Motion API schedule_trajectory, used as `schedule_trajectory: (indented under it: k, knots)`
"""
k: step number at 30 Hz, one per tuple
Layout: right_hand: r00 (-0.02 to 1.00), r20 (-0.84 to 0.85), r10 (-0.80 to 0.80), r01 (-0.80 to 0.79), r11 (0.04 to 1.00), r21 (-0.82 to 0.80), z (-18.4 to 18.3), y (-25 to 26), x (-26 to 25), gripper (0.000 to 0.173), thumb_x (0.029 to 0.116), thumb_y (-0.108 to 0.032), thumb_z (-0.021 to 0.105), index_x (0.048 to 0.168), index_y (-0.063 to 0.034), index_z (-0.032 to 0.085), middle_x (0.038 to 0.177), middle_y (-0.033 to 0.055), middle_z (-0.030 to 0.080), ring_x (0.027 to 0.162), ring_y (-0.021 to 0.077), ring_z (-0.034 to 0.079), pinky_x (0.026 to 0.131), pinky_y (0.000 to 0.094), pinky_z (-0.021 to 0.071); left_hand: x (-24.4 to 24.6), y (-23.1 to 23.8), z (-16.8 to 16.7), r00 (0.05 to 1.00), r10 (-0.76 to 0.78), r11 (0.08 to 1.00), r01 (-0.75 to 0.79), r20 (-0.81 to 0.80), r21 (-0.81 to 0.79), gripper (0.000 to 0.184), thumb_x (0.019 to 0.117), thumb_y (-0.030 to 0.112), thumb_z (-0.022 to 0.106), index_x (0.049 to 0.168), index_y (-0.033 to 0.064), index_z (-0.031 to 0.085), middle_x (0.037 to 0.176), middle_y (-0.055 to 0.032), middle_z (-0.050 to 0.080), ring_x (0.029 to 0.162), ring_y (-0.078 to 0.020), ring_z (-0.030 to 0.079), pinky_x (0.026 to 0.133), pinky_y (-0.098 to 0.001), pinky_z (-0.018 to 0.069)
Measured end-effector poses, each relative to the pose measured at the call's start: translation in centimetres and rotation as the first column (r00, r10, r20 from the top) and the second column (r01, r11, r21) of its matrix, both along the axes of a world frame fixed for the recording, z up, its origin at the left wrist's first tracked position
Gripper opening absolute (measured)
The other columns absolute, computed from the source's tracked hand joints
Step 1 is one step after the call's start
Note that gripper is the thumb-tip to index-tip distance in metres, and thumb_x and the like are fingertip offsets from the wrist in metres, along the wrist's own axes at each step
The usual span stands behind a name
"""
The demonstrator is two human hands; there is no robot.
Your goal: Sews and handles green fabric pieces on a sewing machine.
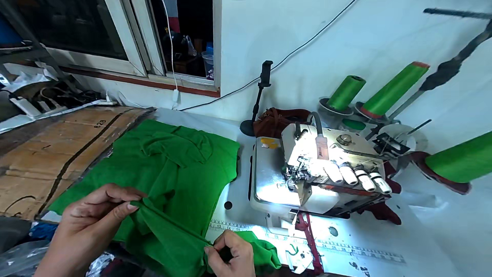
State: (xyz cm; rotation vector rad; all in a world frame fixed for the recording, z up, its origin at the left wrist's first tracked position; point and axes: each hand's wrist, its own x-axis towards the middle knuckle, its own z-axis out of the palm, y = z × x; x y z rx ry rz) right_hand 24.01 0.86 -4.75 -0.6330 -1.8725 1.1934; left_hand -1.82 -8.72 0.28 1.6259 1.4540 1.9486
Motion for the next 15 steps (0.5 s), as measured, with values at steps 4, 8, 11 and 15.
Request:
schedule_trajectory:
  k: [4,8,11,15]
  knots:
    - [0.999,0.036,-0.020,0.023,0.996,-0.090,0.4,-0.3,-0.3,0.009,0.0856,-0.005,0.070,0.086,0.0010,0.064,0.070,0.0034,0.061,0.062,0.0013,0.057,0.058,0.0152,0.0459,0.2,0.0,-0.1,1.000,0.013,1.000,-0.013,0.009,-0.008,0.012,0.0940,0.031,0.072,0.105,0.0272,0.073,0.097,0.0105,0.074,0.086,0.0000,0.070,0.077,-0.0155,0.0572]
    - [0.989,0.132,0.070,-0.046,0.984,-0.173,0.8,-0.2,-0.1,0.023,0.0925,-0.007,0.065,0.112,0.0055,0.071,0.074,0.0069,0.066,0.062,0.0070,0.057,0.060,0.0232,0.0492,0.7,0.0,0.4,0.999,0.025,0.999,-0.024,0.030,-0.037,0.017,0.0907,0.030,0.075,0.108,0.0290,0.073,0.095,0.0096,0.074,0.083,0.0000,0.069,0.074,-0.0151,0.0571]
    - [0.983,0.155,0.102,-0.063,0.969,-0.237,0.5,0.0,0.1,0.018,0.0935,-0.008,0.064,0.103,0.0040,0.074,0.078,0.0084,0.068,0.067,0.0074,0.060,0.066,0.0249,0.0504,1.0,0.0,0.4,0.998,0.030,0.998,-0.028,0.048,-0.050,0.020,0.0883,0.028,0.077,0.108,0.0289,0.073,0.095,0.0081,0.074,0.083,-0.0014,0.069,0.074,-0.0159,0.0577]
    - [0.987,0.132,0.088,-0.050,0.962,-0.270,0.1,0.1,0.2,0.016,0.0927,-0.006,0.065,0.101,0.0032,0.074,0.078,0.0066,0.068,0.067,0.0043,0.060,0.065,0.0221,0.0496,1.4,0.2,0.2,0.997,0.026,0.998,-0.022,0.072,-0.052,0.021,0.0874,0.026,0.078,0.108,0.0280,0.074,0.093,0.0072,0.074,0.081,-0.0017,0.070,0.074,-0.0160,0.0579]
